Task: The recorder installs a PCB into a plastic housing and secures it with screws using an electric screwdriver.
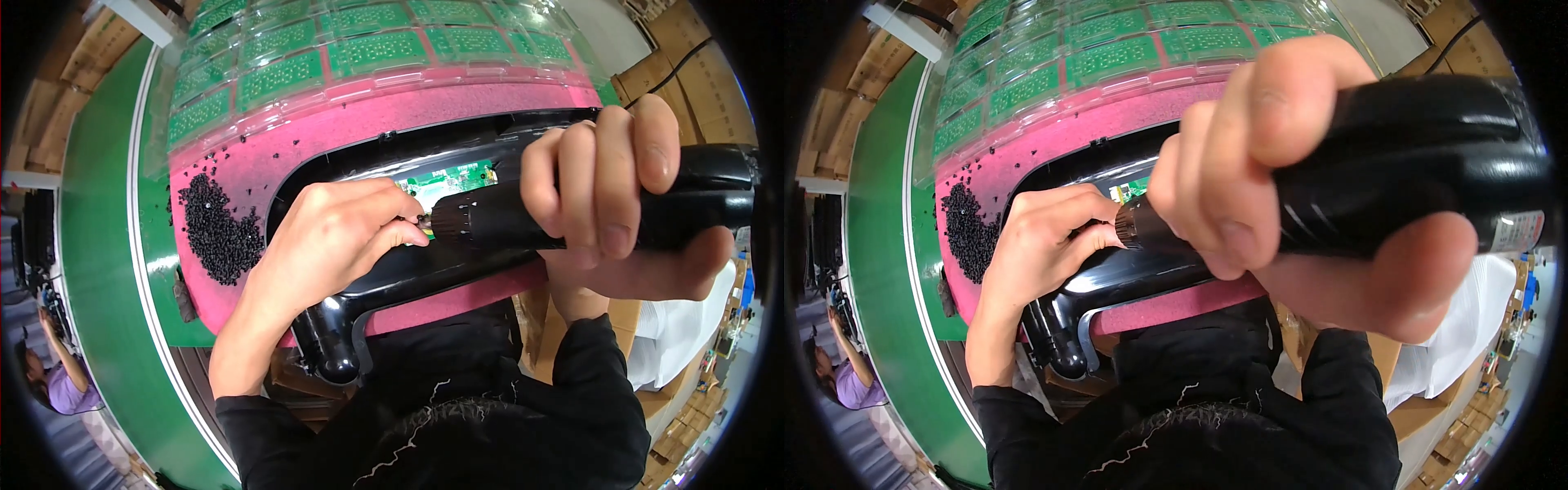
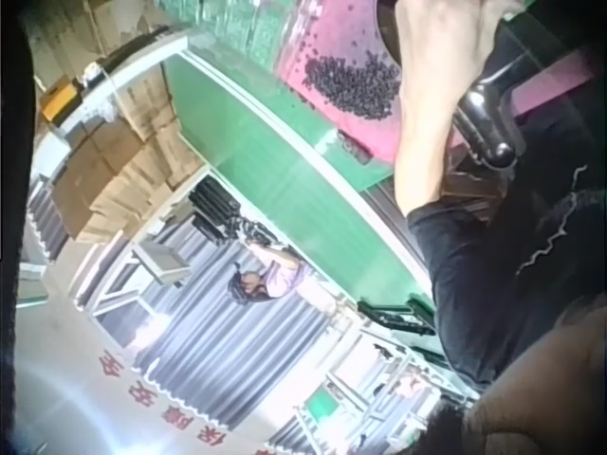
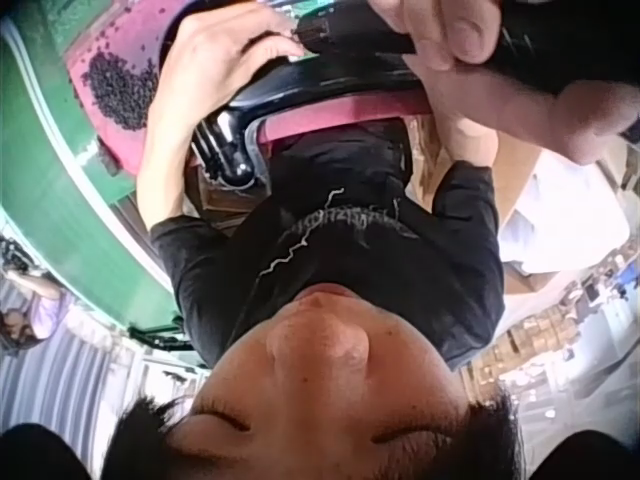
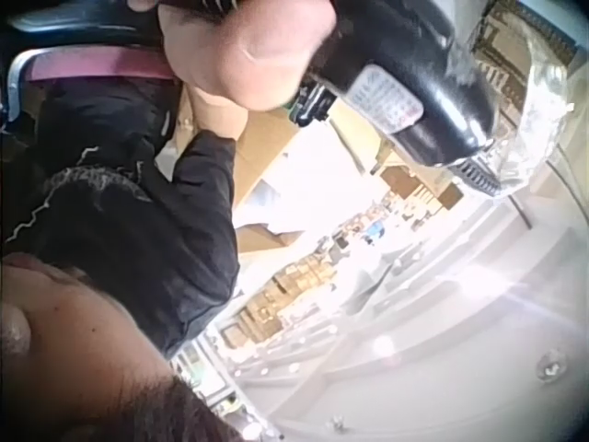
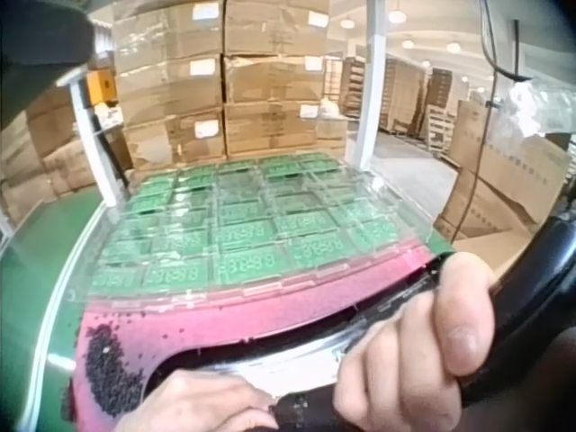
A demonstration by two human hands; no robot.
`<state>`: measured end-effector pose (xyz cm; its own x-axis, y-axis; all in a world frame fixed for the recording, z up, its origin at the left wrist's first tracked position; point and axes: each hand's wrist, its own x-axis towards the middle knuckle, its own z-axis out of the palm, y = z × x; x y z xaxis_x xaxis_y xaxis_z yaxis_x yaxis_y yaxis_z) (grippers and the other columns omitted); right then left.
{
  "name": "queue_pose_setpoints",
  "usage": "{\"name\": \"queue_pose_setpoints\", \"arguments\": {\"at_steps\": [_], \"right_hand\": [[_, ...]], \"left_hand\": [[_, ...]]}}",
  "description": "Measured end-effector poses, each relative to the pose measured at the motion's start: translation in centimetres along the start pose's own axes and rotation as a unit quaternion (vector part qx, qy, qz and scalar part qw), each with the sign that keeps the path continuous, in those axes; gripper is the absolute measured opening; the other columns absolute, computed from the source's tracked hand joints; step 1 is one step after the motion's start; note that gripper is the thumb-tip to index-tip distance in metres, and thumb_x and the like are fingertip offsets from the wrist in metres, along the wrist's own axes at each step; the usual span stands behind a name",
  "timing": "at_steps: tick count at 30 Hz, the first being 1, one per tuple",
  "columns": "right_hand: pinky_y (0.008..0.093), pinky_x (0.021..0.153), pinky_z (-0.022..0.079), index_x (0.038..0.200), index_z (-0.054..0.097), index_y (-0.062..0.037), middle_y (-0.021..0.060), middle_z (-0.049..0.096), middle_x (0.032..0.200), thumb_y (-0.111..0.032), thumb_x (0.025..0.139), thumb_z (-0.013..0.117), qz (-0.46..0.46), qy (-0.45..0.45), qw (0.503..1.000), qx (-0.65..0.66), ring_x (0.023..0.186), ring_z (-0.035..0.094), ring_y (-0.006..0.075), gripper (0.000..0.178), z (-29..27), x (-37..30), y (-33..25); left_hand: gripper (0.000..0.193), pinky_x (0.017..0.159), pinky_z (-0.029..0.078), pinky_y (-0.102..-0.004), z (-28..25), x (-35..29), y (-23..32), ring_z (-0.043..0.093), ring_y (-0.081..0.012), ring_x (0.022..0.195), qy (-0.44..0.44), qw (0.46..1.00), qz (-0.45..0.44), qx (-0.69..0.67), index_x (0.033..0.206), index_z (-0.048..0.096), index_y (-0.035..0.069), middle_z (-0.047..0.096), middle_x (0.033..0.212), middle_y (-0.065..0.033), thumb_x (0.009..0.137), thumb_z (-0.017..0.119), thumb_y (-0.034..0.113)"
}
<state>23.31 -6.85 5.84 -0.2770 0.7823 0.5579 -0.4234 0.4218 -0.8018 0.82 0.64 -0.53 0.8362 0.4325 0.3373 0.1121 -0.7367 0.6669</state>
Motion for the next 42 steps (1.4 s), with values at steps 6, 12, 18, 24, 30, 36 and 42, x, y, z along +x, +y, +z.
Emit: {"name": "queue_pose_setpoints", "arguments": {"at_steps": [6, 12, 18, 24, 30, 36, 42], "right_hand": [[0.0254, 0.061, 0.046, 0.106, 0.049, -0.0105, -0.003, 0.061, 0.074, -0.049, 0.087, 0.068, -0.034, 0.046, 0.997, 0.057, 0.06, 0.057, 0.009, 0.048, 0.4, -0.7, 0.9], [0.0264, 0.056, 0.043, 0.109, 0.049, -0.0068, -0.0008, 0.056, 0.07, -0.055, 0.086, 0.07, 0.127, 0.158, 0.977, -0.061, 0.056, 0.052, 0.01, 0.058, 3.5, -0.7, 1.4], [0.0244, 0.053, 0.04, 0.104, 0.048, -0.0074, -0.0005, 0.055, 0.069, -0.057, 0.084, 0.073, 0.134, 0.169, 0.971, -0.099, 0.056, 0.051, 0.0098, 0.058, 3.8, -0.3, 1.7], [0.0237, 0.051, 0.036, 0.098, 0.048, -0.009, -0.0007, 0.052, 0.069, -0.058, 0.079, 0.078, 0.194, 0.099, 0.97, -0.104, 0.053, 0.046, 0.0089, 0.061, 4.1, 0.5, 1.7], [0.0233, 0.051, 0.035, 0.098, 0.049, -0.0086, -0.0014, 0.051, 0.068, -0.058, 0.078, 0.079, 0.184, 0.068, 0.976, -0.096, 0.053, 0.046, 0.0088, 0.062, 4.5, 1.2, 3.6], [0.024, 0.052, 0.037, 0.101, 0.05, -0.0073, -0.0008, 0.053, 0.069, -0.057, 0.079, 0.079, 0.167, -0.018, 0.982, -0.09, 0.054, 0.049, 0.0094, 0.061, 3.7, 1.0, 2.7], [0.025, 0.055, 0.042, 0.106, 0.053, -0.0097, -0.0049, 0.057, 0.069, -0.054, 0.082, 0.074, -0.075, 0.048, 0.995, -0.045, 0.054, 0.051, 0.0077, 0.054, 3.4, 0.2, 2.2]], "left_hand": [[0.011, 0.058, 0.052, -0.0314, 0.4, 0.3, 0.1, 0.066, -0.0195, 0.06, 0.014, 0.989, -0.025, -0.145, 0.087, 0.069, -0.003, 0.068, 0.072, -0.0099, 0.084, 0.073, 0.007], [0.035, 0.054, 0.05, -0.0349, -0.3, -0.1, 0.9, 0.062, -0.0269, 0.054, 0.067, 0.97, -0.22, -0.077, 0.075, 0.064, -0.003, 0.061, 0.061, -0.0135, 0.098, 0.063, 0.024], [0.039, 0.058, 0.045, -0.0465, -0.3, 0.1, 1.0, 0.056, -0.0423, 0.061, 0.085, 0.981, -0.174, -0.003, 0.07, 0.054, -0.003, 0.055, 0.065, -0.0204, 0.099, 0.058, 0.023], [0.022, 0.067, 0.048, -0.0503, -0.2, -0.2, 0.8, 0.062, -0.0438, 0.078, 0.094, 0.98, -0.175, -0.035, 0.091, 0.055, -0.001, 0.061, 0.082, -0.0205, 0.098, 0.055, 0.02], [0.02, 0.069, 0.051, -0.0475, -0.1, -0.8, -0.3, 0.064, -0.0403, 0.079, 0.086, 0.988, -0.13, 0.015, 0.087, 0.061, -0.001, 0.063, 0.082, -0.0176, 0.09, 0.067, 0.018], [0.015, 0.07, 0.052, -0.045, -0.1, -0.8, -0.5, 0.065, -0.0373, 0.08, 0.053, 0.993, -0.108, -0.006, 0.086, 0.067, -0.001, 0.066, 0.083, -0.0158, 0.083, 0.072, 0.014], [0.016, 0.07, 0.052, -0.0394, -0.3, -0.7, -0.3, 0.064, -0.035, 0.075, 0.0, 0.999, -0.053, -0.01, 0.09, 0.067, -0.003, 0.066, 0.081, -0.0153, 0.078, 0.074, 0.004]]}}
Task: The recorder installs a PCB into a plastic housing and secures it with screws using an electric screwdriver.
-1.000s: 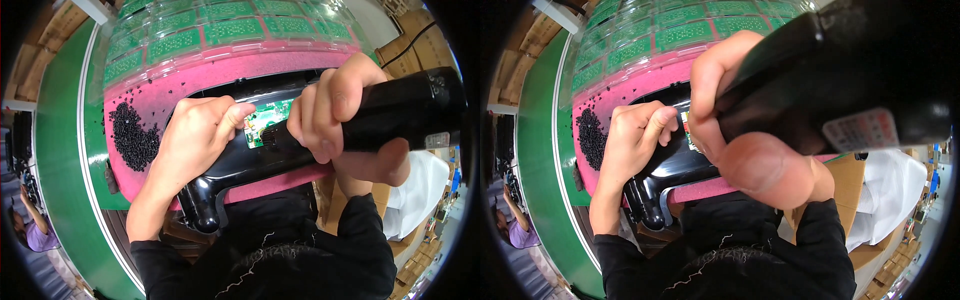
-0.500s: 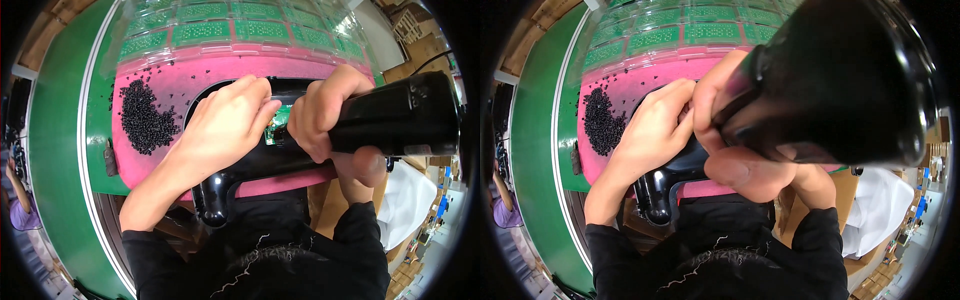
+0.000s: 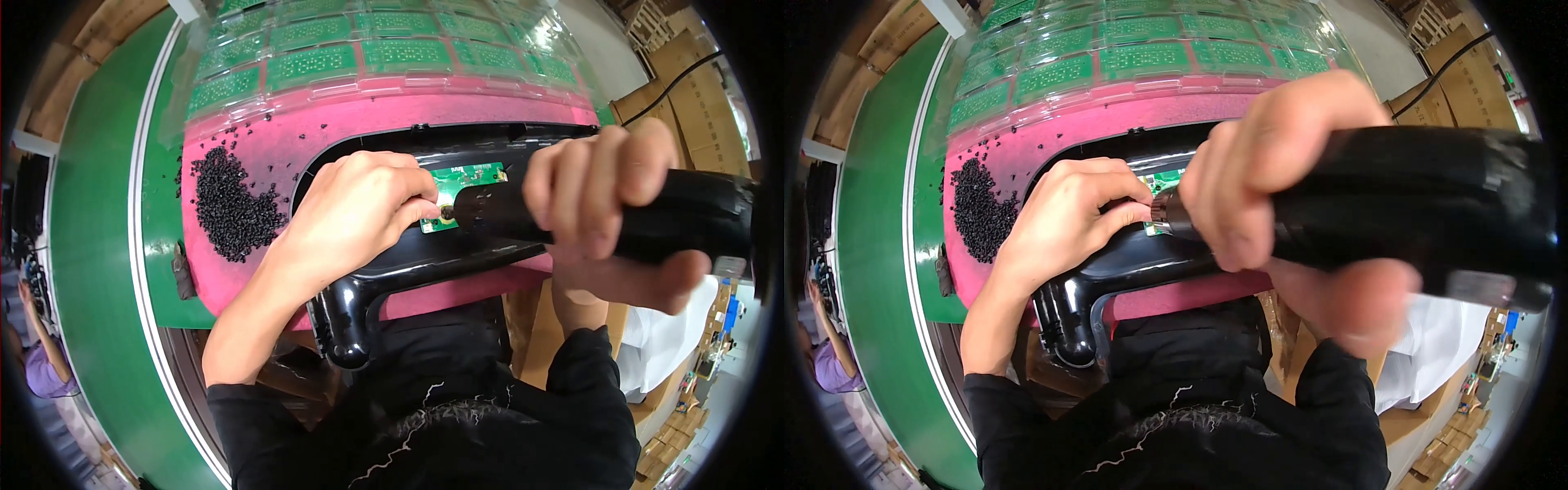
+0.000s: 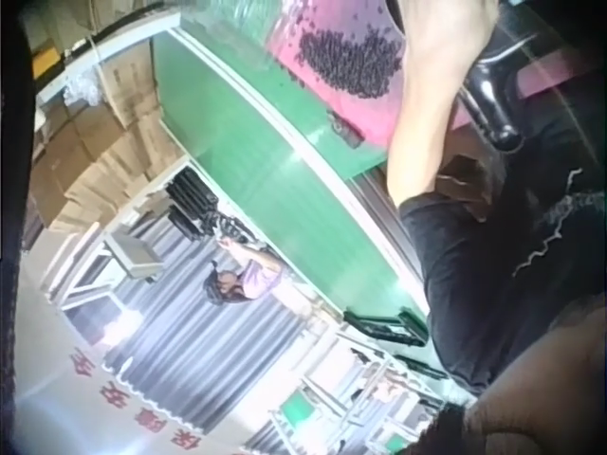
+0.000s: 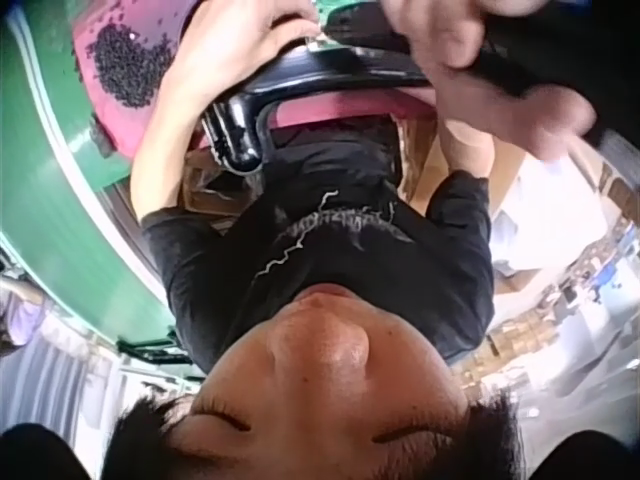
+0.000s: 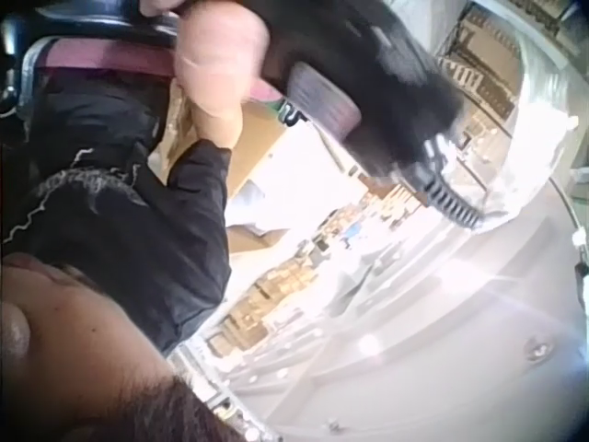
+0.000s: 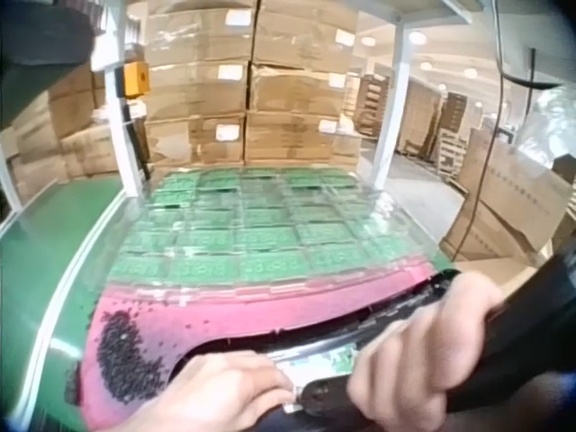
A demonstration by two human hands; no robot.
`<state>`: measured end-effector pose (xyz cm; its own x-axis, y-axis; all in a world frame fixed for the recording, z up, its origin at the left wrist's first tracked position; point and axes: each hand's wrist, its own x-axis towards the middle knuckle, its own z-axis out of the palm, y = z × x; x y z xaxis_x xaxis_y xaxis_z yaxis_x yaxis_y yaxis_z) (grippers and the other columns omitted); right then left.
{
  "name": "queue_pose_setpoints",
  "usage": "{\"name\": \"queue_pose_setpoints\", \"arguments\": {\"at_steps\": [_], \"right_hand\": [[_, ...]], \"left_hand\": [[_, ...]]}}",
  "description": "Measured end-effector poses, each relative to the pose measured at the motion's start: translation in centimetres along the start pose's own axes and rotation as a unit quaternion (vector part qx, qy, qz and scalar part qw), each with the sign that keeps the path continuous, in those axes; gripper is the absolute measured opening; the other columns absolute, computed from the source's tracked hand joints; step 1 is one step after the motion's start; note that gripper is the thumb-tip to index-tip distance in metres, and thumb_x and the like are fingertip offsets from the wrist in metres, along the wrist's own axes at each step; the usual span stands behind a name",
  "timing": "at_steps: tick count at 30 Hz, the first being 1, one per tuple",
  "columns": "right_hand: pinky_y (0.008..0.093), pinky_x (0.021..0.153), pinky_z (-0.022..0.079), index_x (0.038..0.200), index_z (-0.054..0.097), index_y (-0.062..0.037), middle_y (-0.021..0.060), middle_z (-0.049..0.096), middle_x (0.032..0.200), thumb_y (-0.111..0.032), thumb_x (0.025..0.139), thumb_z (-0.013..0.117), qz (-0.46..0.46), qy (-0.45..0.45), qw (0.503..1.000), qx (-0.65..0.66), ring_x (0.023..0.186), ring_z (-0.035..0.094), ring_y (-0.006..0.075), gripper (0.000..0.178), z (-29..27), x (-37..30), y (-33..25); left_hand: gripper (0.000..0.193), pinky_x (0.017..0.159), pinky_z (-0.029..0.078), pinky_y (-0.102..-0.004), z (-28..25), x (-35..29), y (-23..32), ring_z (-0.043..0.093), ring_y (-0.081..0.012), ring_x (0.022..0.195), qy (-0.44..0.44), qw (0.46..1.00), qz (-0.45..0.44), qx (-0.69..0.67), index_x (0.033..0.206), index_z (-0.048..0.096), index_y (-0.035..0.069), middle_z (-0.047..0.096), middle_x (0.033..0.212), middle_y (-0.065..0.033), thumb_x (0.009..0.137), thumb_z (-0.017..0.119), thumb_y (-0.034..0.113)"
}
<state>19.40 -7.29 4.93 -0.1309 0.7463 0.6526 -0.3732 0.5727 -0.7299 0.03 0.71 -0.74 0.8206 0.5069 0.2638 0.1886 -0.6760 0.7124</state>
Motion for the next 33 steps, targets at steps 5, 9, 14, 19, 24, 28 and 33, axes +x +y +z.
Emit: {"name": "queue_pose_setpoints", "arguments": {"at_steps": [5, 9, 14, 19, 24, 28, 33], "right_hand": [[0.0252, 0.059, 0.044, 0.107, 0.053, -0.0128, -0.0054, 0.057, 0.071, -0.052, 0.082, 0.073, -0.026, 0.008, 1.0, -0.005, 0.057, 0.052, 0.0067, 0.051, -0.4, 0.2, -1.9], [0.026, 0.062, 0.046, 0.11, 0.052, -0.0144, -0.0055, 0.057, 0.075, -0.053, 0.083, 0.072, -0.035, -0.016, 0.999, -0.021, 0.061, 0.054, 0.0071, 0.051, -1.3, -0.1, -1.7], [0.0262, 0.062, 0.046, 0.109, 0.051, -0.0133, -0.0046, 0.057, 0.075, -0.053, 0.084, 0.071, -0.024, 0.009, 0.997, -0.07, 0.062, 0.054, 0.0076, 0.051, -2.1, -0.7, -3.0], [0.0256, 0.056, 0.043, 0.106, 0.051, -0.0086, -0.0022, 0.055, 0.071, -0.051, 0.086, 0.067, 0.026, 0.072, 0.989, -0.128, 0.056, 0.052, 0.0082, 0.05, -2.6, -1.5, -3.5], [0.0251, 0.051, 0.041, 0.102, 0.051, -0.0039, 0.0003, 0.054, 0.066, -0.049, 0.088, 0.064, 0.08, 0.123, 0.972, -0.181, 0.051, 0.049, 0.0088, 0.049, -3.1, -1.8, -3.7], [0.0245, 0.049, 0.039, 0.1, 0.05, -0.0019, 0.0012, 0.053, 0.064, -0.048, 0.089, 0.061, 0.1, 0.15, 0.965, -0.189, 0.048, 0.047, 0.0092, 0.048, -3.6, -1.9, -3.1], [0.0241, 0.049, 0.037, 0.097, 0.05, -0.0032, 0.0005, 0.052, 0.062, -0.048, 0.088, 0.062, 0.101, 0.156, 0.971, -0.153, 0.048, 0.045, 0.009, 0.047, -4.3, -2.3, -2.4]], "left_hand": [[0.016, 0.068, 0.053, -0.034, 0.2, 0.7, 0.7, 0.066, -0.0275, 0.072, 0.02, 0.994, 0.025, -0.108, 0.091, 0.068, -0.004, 0.067, 0.08, -0.0127, 0.077, 0.074, 0.0], [0.01, 0.064, 0.054, -0.0342, 0.3, 0.3, 0.5, 0.068, -0.0287, 0.07, 0.023, 0.993, 0.01, -0.117, 0.092, 0.069, -0.004, 0.068, 0.081, -0.0147, 0.083, 0.069, -0.002], [0.014, 0.065, 0.054, -0.0328, 0.2, 0.6, 0.7, 0.068, -0.0253, 0.072, 0.044, 0.991, 0.019, -0.123, 0.091, 0.07, -0.003, 0.069, 0.081, -0.013, 0.078, 0.076, -0.001], [0.043, 0.07, 0.053, -0.0287, -0.4, 0.9, 1.8, 0.069, -0.0182, 0.085, -0.029, 0.982, -0.086, -0.163, 0.111, 0.068, 0.002, 0.071, 0.095, -0.0086, 0.071, 0.084, 0.008], [0.068, 0.079, 0.05, -0.0344, 0.5, 0.8, 0.9, 0.057, -0.0217, 0.089, -0.033, 0.998, -0.058, -0.001, 0.122, 0.06, 0.004, 0.06, 0.117, -0.01, 0.061, 0.089, 0.012], [0.065, 0.083, 0.051, -0.0362, 0.5, 0.8, 1.1, 0.059, -0.0269, 0.095, -0.05, 0.997, -0.056, 0.024, 0.123, 0.06, 0.005, 0.058, 0.121, -0.0115, 0.064, 0.087, 0.009], [0.063, 0.089, 0.052, -0.0386, 0.5, 0.7, 1.1, 0.061, -0.0303, 0.104, -0.066, 0.996, -0.054, 0.03, 0.123, 0.059, 0.005, 0.058, 0.122, -0.0116, 0.066, 0.085, 0.008]]}}
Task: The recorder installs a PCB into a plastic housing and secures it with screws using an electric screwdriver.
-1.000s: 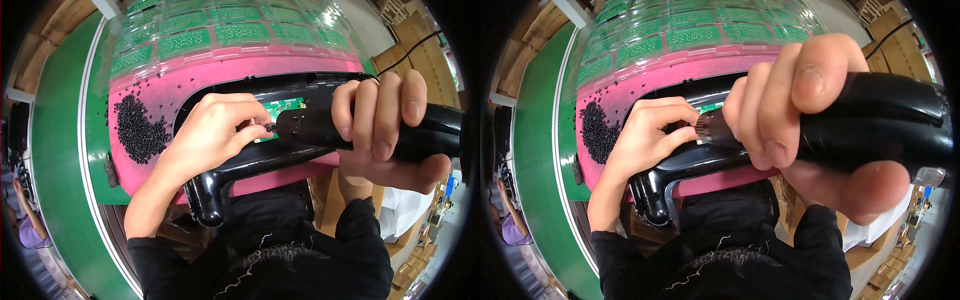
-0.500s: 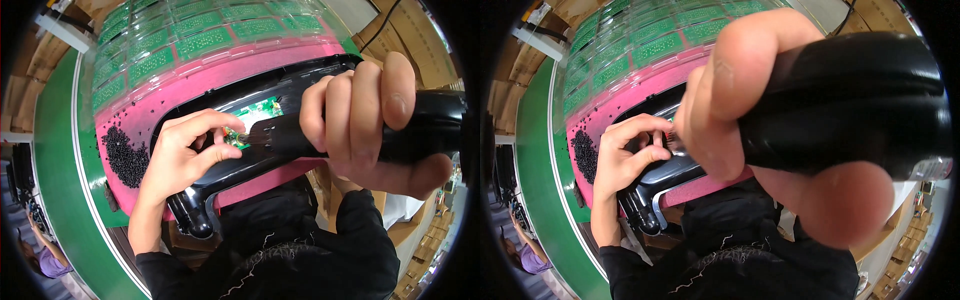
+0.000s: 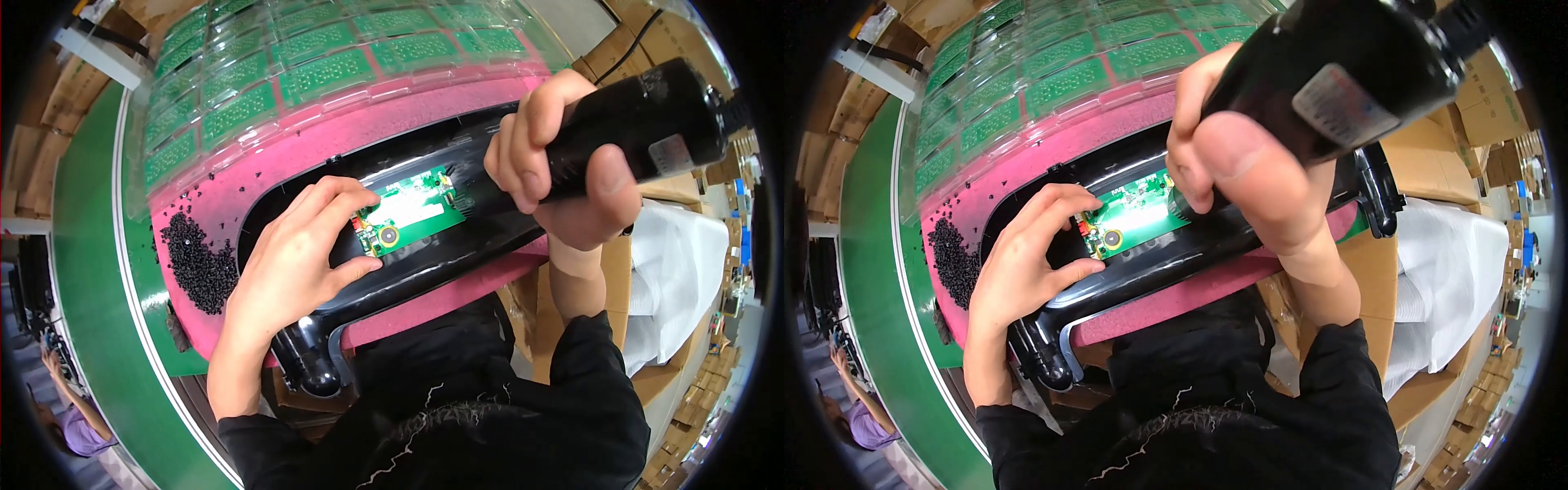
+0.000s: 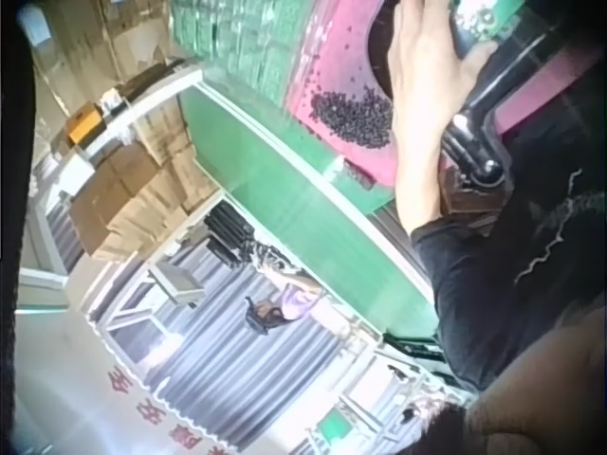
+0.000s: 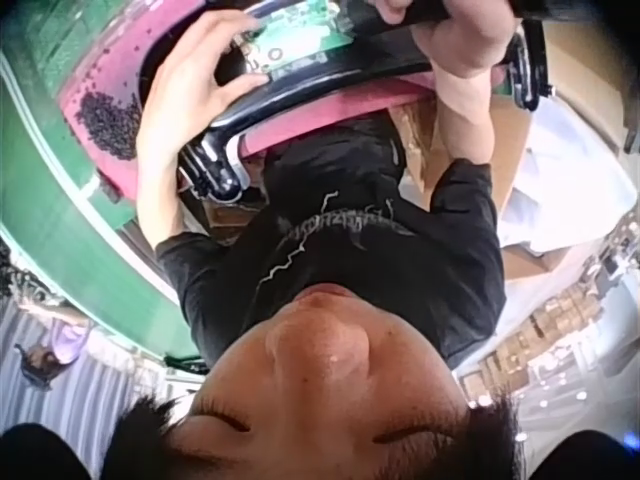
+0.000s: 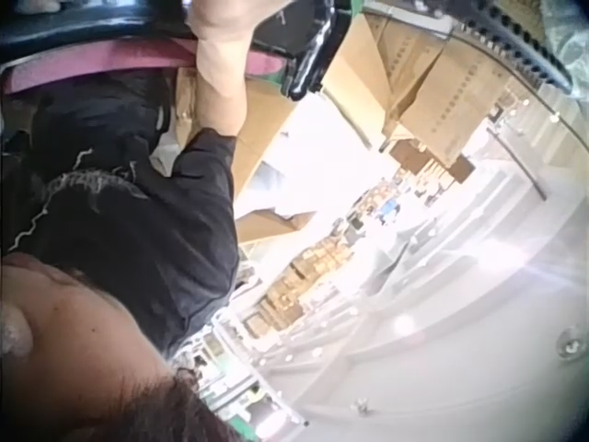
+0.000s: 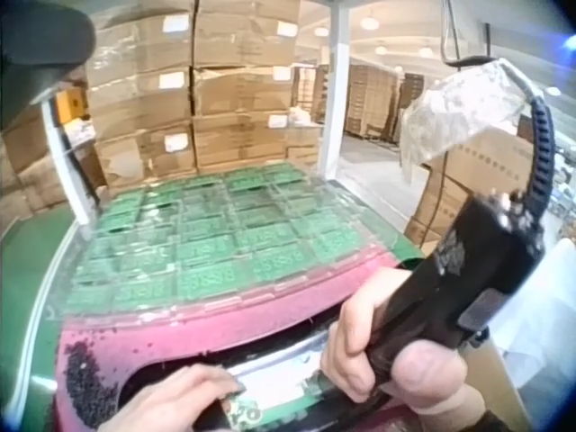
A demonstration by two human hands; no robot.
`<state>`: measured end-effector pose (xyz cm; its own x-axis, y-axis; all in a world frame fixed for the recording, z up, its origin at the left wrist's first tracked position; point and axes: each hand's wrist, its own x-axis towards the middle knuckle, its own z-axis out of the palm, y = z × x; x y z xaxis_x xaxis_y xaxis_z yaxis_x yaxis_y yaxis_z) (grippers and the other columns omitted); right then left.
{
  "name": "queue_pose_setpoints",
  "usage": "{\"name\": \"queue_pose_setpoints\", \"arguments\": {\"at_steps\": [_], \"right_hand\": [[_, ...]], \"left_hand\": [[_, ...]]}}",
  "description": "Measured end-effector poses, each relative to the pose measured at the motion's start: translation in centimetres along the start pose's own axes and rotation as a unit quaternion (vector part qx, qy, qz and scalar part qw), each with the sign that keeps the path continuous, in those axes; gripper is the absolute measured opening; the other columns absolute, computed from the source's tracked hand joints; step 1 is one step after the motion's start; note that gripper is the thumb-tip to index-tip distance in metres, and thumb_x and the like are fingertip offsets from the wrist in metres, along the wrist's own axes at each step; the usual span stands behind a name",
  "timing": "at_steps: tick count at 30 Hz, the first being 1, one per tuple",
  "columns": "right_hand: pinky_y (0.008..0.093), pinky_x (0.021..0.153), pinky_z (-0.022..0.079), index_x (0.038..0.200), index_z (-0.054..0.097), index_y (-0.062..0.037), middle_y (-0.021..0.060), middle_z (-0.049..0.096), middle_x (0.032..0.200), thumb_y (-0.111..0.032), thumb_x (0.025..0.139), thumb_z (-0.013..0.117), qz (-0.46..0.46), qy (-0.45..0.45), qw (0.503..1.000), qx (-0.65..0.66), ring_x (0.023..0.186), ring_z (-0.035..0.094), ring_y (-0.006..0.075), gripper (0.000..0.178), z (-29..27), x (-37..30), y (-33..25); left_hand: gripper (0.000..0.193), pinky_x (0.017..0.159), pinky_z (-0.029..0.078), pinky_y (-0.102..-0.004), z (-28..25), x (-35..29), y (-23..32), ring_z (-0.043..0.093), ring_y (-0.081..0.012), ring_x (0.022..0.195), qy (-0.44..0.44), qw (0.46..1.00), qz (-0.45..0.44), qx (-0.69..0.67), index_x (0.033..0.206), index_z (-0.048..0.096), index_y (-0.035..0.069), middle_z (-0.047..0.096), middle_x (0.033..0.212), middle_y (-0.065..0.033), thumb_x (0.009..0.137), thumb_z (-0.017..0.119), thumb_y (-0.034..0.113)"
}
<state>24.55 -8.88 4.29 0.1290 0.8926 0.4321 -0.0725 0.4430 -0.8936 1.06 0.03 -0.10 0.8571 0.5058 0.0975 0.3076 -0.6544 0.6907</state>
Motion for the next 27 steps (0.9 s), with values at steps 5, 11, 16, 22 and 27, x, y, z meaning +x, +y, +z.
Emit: {"name": "queue_pose_setpoints", "arguments": {"at_steps": [5, 11, 16, 22, 27], "right_hand": [[0.0235, 0.047, 0.037, 0.097, 0.05, -0.004, 0.0001, 0.052, 0.063, -0.045, 0.085, 0.069, 0.015, -0.042, 0.999, 0.015, 0.049, 0.046, 0.009, 0.047, 0.7, 0.5, 0.2], [0.0225, 0.052, 0.044, 0.096, 0.059, 0.0042, 0.0044, 0.059, 0.07, -0.013, 0.075, 0.075, 0.003, 0.005, 0.996, 0.091, 0.057, 0.054, 0.0087, 0.031, 1.4, 0.4, 1.7], [0.0246, 0.053, 0.038, 0.104, 0.052, -0.0027, -0.0005, 0.049, 0.061, -0.049, 0.086, 0.069, 0.048, -0.024, 0.998, 0.019, 0.049, 0.044, 0.0089, 0.053, 0.7, 0.8, 0.6], [0.035, 0.08, 0.052, 0.098, 0.057, -0.0017, 0.0102, 0.061, 0.096, -0.021, 0.092, 0.069, 0.159, 0.295, 0.917, 0.214, 0.085, 0.06, 0.0191, 0.023, -2.2, 5.3, 1.3], [0.0467, 0.102, 0.049, 0.142, 0.038, 0.0044, 0.0169, 0.042, 0.135, -0.008, 0.09, 0.068, 0.05, 0.281, 0.955, 0.083, 0.128, 0.046, 0.0273, 0.061, -1.4, 3.6, -0.7]], "left_hand": [[0.054, 0.094, 0.051, -0.041, -0.2, -0.1, 0.3, 0.059, -0.0337, 0.113, -0.003, 1.0, 0.005, 0.019, 0.118, 0.06, 0.005, 0.057, 0.121, -0.0115, 0.07, 0.083, 0.01], [0.053, 0.094, 0.05, -0.0406, -0.5, -0.2, 0.2, 0.058, -0.0319, 0.113, -0.017, 0.999, 0.014, 0.037, 0.119, 0.059, 0.006, 0.057, 0.121, -0.01, 0.072, 0.082, 0.013], [0.051, 0.095, 0.05, -0.0414, -0.7, -0.3, 0.2, 0.058, -0.0331, 0.115, -0.014, 0.998, 0.02, 0.05, 0.12, 0.059, 0.006, 0.058, 0.122, -0.0107, 0.076, 0.08, 0.02], [0.027, 0.091, 0.048, -0.0401, -1.0, -0.7, 0.6, 0.06, -0.0323, 0.105, 0.133, 0.986, 0.091, 0.037, 0.108, 0.064, 0.003, 0.06, 0.111, -0.0126, 0.082, 0.072, 0.009], [0.041, 0.093, 0.048, -0.0432, -1.8, -0.8, -0.1, 0.06, -0.0349, 0.101, 0.234, 0.953, 0.019, 0.19, 0.121, 0.059, 0.005, 0.062, 0.109, -0.0153, 0.082, 0.073, 0.009]]}}
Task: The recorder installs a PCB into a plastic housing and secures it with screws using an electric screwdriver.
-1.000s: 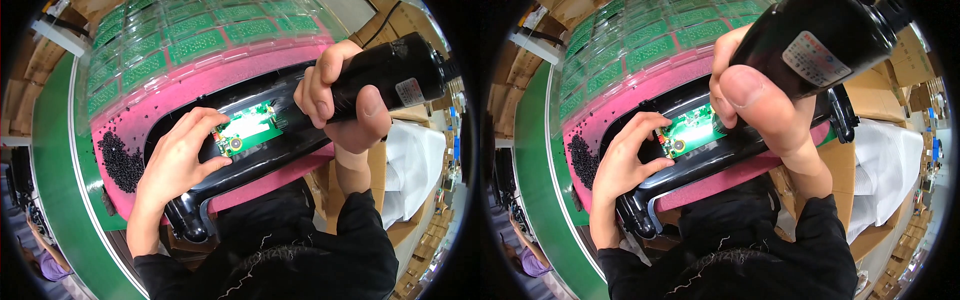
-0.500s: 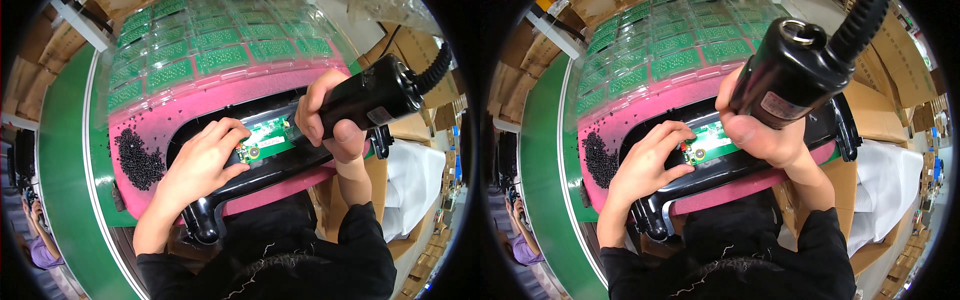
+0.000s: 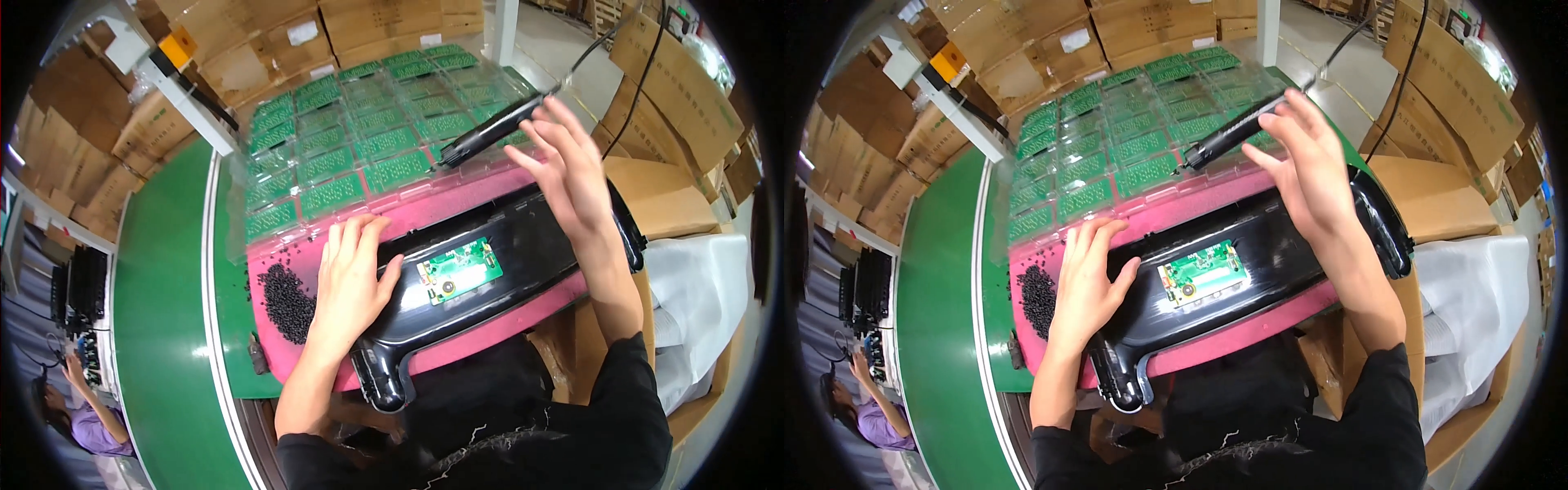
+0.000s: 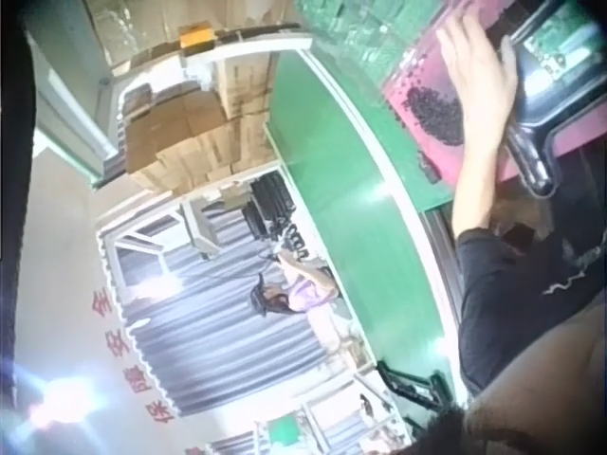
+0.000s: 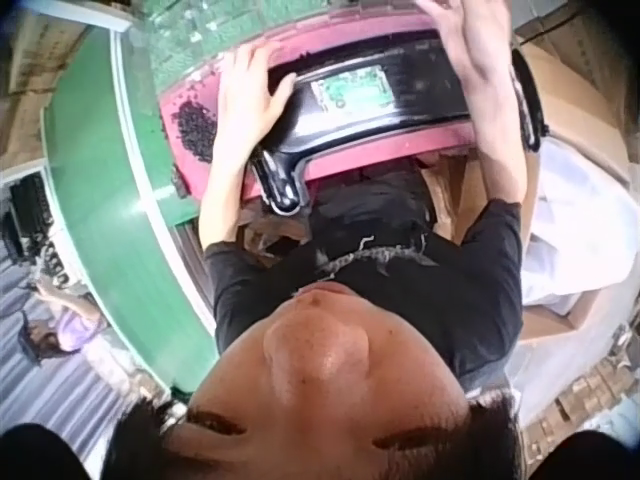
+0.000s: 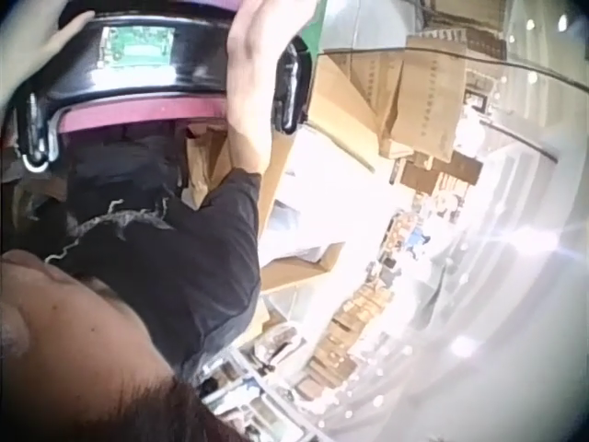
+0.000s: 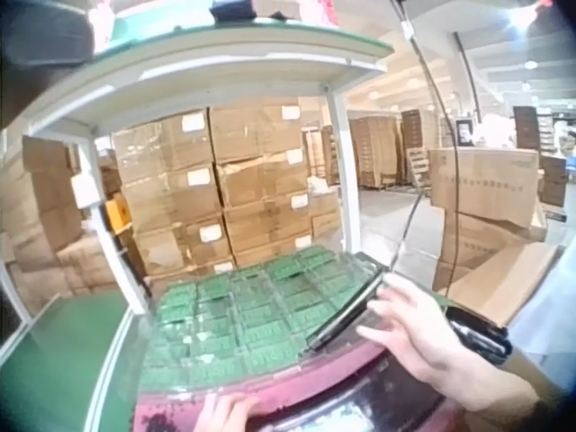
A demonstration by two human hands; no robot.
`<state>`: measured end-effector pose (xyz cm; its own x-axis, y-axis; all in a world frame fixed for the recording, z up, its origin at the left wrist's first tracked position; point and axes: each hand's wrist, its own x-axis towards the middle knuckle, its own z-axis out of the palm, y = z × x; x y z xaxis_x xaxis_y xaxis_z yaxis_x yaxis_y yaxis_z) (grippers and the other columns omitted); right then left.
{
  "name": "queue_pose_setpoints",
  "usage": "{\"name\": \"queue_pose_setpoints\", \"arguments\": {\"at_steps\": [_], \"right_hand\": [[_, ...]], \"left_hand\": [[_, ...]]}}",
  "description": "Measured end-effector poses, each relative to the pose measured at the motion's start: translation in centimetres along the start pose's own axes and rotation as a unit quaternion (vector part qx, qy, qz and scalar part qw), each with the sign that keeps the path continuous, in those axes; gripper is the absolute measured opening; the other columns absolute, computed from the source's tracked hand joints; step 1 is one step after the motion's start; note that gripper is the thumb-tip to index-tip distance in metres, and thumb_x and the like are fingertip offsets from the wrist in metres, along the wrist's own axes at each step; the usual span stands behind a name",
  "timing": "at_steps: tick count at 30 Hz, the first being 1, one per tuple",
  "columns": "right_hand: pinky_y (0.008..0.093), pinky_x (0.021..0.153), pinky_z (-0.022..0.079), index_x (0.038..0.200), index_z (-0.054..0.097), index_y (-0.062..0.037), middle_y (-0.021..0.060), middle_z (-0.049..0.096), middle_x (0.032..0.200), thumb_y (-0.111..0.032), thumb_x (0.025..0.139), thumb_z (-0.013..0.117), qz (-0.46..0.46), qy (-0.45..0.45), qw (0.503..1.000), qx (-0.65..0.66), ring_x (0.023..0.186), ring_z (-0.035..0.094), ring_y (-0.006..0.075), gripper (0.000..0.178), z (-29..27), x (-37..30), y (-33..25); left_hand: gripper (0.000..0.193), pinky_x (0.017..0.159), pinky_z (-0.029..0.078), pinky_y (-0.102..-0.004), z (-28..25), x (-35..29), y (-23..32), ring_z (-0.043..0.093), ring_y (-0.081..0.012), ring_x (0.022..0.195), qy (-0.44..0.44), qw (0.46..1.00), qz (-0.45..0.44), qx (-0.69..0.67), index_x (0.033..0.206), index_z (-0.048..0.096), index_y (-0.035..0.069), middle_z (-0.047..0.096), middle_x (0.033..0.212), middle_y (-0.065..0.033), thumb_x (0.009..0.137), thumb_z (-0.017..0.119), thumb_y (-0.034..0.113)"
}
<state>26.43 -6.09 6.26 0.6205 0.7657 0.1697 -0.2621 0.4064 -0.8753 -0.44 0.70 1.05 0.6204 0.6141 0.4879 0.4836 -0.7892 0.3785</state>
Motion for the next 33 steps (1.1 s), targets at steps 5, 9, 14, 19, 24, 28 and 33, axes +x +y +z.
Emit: {"name": "queue_pose_setpoints", "arguments": {"at_steps": [5, 9, 14, 19, 24, 28, 33], "right_hand": [[0.0718, 0.108, 0.031, 0.129, 0.057, 0.001, 0.0225, 0.035, 0.15, -0.026, 0.094, 0.058, -0.674, -0.184, 0.655, -0.29, 0.139, 0.038, 0.0391, 0.045, 0.4, -3.5, -8.9], [0.0617, 0.112, 0.032, 0.108, 0.068, -0.002, 0.0192, 0.062, 0.122, -0.045, 0.097, 0.059, -0.659, -0.272, 0.501, -0.49, 0.124, 0.053, 0.0288, 0.046, -11.2, -9.0, -16.8], [0.0588, 0.109, 0.034, 0.11, 0.066, -0.003, 0.0185, 0.061, 0.122, -0.043, 0.096, 0.06, -0.705, -0.254, 0.463, -0.473, 0.121, 0.053, 0.0279, 0.043, -18.6, -18.8, -14.3], [0.0559, 0.105, 0.035, 0.111, 0.065, -0.0041, 0.0178, 0.06, 0.121, -0.041, 0.095, 0.062, -0.751, -0.227, 0.342, -0.517, 0.118, 0.053, 0.0271, 0.041, -25.4, -17.0, -16.9], [0.053, 0.101, 0.036, 0.113, 0.063, -0.0051, 0.0171, 0.059, 0.121, -0.039, 0.093, 0.064, -0.736, -0.185, 0.38, -0.529, 0.115, 0.053, 0.0263, 0.039, -23.0, -17.6, -15.1], [0.0507, 0.098, 0.036, 0.114, 0.062, -0.0059, 0.0165, 0.058, 0.121, -0.037, 0.092, 0.065, -0.713, -0.201, 0.444, -0.504, 0.113, 0.053, 0.0256, 0.038, -18.7, -16.7, -14.4], [0.0477, 0.095, 0.038, 0.116, 0.06, -0.0069, 0.0158, 0.057, 0.12, -0.035, 0.091, 0.067, -0.752, -0.235, 0.449, -0.421, 0.11, 0.052, 0.0248, 0.038, -17.7, -7.3, -18.1]], "left_hand": [[0.039, 0.093, 0.047, -0.0483, 1.3, 0.1, -1.2, 0.062, -0.0413, 0.104, -0.094, 0.991, -0.091, -0.011, 0.125, 0.057, 0.005, 0.067, 0.108, -0.0184, 0.088, 0.069, 0.014], [0.029, 0.087, 0.049, -0.0497, 2.6, 1.6, -0.9, 0.062, -0.0408, 0.102, -0.123, 0.992, -0.025, 0.03, 0.114, 0.063, 0.002, 0.068, 0.106, -0.0199, 0.09, 0.066, 0.018], [0.021, 0.078, 0.05, -0.0516, 0.2, -0.4, -1.9, 0.063, -0.043, 0.092, -0.181, 0.98, -0.042, 0.068, 0.096, 0.066, 0.003, 0.067, 0.094, -0.0219, 0.091, 0.063, 0.024], [0.021, 0.071, 0.05, -0.0524, -2.0, -0.5, 0.6, 0.063, -0.044, 0.082, -0.166, 0.985, -0.013, 0.032, 0.09, 0.067, 0.0, 0.065, 0.083, -0.021, 0.088, 0.066, 0.02], [0.011, 0.071, 0.049, -0.0411, -3.4, -1.6, 3.2, 0.064, -0.0389, 0.079, -0.026, 0.998, -0.027, -0.04, 0.089, 0.067, -0.002, 0.065, 0.084, -0.0177, 0.08, 0.069, 0.003], [0.016, 0.074, 0.049, -0.0389, -6.6, -5.5, 5.2, 0.064, -0.0336, 0.08, 0.128, 0.992, -0.015, -0.013, 0.088, 0.064, -0.003, 0.062, 0.085, -0.0176, 0.073, 0.061, -0.009], [0.015, 0.08, 0.052, -0.0373, -8.7, -11.9, 5.2, 0.065, -0.0308, 0.085, 0.285, 0.952, -0.098, 0.062, 0.105, 0.067, -0.003, 0.068, 0.095, -0.0168, 0.091, 0.064, 0.002]]}}
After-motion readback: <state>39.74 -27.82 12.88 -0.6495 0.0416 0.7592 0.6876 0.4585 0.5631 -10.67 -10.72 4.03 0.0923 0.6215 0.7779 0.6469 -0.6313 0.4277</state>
